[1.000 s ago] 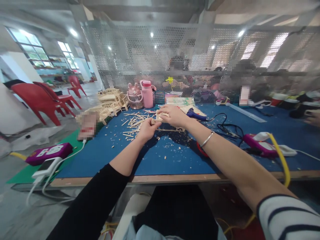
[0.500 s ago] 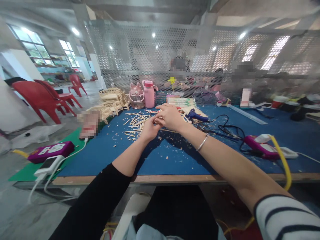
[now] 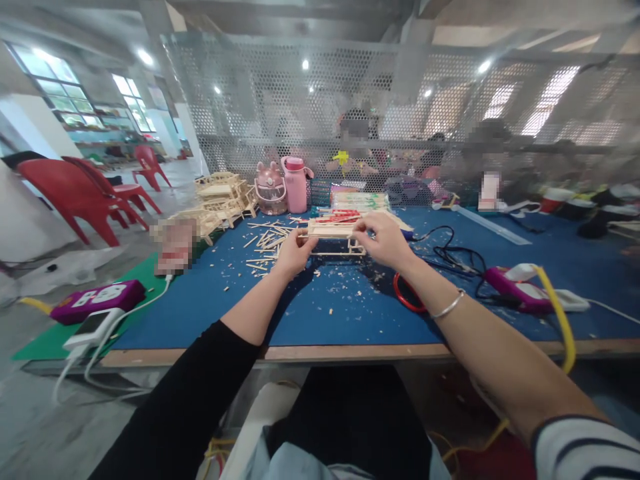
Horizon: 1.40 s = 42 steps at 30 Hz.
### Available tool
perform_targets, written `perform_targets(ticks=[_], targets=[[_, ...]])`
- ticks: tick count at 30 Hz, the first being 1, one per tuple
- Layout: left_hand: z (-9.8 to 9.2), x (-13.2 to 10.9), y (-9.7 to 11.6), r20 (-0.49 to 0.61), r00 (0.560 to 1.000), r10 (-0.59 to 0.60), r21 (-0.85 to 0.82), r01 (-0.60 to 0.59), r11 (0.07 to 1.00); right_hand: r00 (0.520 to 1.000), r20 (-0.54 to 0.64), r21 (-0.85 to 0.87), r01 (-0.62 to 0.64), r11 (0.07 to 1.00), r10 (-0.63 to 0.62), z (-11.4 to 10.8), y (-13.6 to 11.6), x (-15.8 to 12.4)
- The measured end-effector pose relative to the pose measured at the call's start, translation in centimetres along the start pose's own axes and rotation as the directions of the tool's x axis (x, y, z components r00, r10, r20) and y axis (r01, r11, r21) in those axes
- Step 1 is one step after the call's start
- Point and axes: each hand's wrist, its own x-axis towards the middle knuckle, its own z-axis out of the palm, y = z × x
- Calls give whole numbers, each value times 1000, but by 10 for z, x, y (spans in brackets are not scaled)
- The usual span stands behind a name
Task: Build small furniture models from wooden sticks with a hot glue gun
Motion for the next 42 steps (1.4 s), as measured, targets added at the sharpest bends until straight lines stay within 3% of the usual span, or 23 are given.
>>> perform_targets(ticks=[3,6,16,26,35,42], targets=[[2,1,1,-23,1000,-3,2,3,1000,999,17,2,-50,999,49,1,13,-25],[3,1,1,-41,999,-2,19,3,1000,998,2,23,-62,998,62,6,13,-34],[3,-2,4,-38,999,-6,94,9,996,995,90,-92,38,995,-29,26,6,-29],[4,-4,9,-36,998,-43,77,45,996,996,82,-137,-32,990,43,21,9,-31],[3,-1,2,-36,999,-13,38,14,999,986,152,-141,-54,988,76,20,9,-27],[3,-3,7,-11,1000,-20,43,21,999,977,211,-226,15,974,33,17,15,-16]])
